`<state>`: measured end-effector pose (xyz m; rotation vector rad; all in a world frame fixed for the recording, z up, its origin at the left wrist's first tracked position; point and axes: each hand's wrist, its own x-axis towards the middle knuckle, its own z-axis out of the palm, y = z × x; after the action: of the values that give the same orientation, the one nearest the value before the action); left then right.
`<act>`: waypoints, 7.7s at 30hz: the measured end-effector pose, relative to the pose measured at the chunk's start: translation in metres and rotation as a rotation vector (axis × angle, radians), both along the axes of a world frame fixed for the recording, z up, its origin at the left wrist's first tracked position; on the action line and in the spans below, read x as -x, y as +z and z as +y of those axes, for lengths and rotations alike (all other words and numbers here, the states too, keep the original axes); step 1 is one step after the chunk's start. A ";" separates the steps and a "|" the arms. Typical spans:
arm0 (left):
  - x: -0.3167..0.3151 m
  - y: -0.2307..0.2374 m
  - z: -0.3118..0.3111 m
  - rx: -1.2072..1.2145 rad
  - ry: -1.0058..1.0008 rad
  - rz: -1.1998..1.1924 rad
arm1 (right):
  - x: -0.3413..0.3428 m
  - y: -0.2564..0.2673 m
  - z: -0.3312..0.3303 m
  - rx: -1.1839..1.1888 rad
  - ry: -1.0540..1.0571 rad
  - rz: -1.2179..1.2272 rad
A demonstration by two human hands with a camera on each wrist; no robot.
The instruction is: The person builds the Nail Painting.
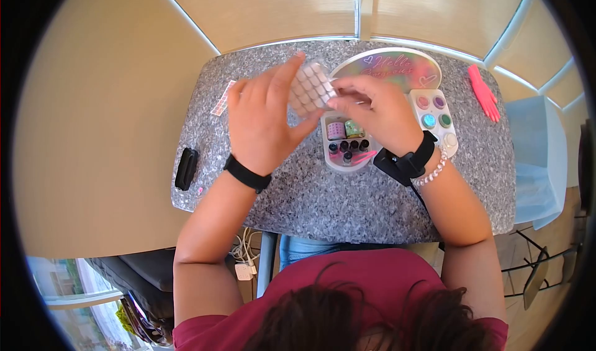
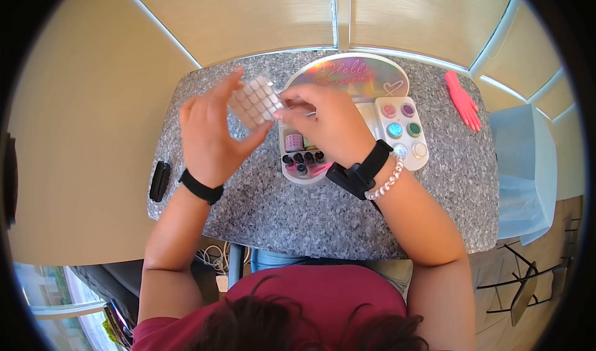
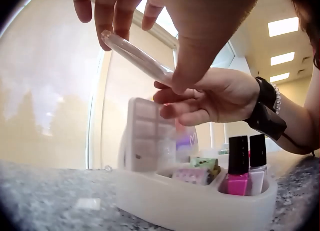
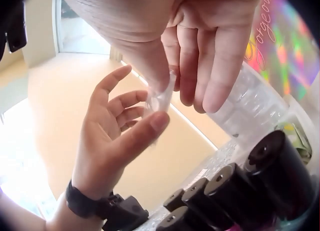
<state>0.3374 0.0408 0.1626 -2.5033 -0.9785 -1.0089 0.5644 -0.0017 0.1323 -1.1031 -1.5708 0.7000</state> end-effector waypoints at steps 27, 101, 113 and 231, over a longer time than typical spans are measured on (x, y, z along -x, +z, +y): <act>0.159 -0.095 0.150 0.564 0.775 0.127 | -0.024 -0.008 0.003 -0.119 -0.295 -0.708; -0.019 0.010 0.016 0.857 -0.122 -0.283 | -0.033 0.002 -0.002 0.061 0.011 0.218; -0.004 -0.030 0.056 0.677 0.024 0.001 | -0.049 0.017 -0.004 -0.287 -0.228 -0.433; -0.003 -0.070 -0.016 0.962 -0.440 -0.184 | -0.072 -0.008 -0.108 0.227 -0.478 -0.629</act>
<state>0.3406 0.0249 0.0926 -3.5895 -1.1917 -1.0567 0.6363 -0.1095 0.1243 -1.9200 -1.6530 0.2082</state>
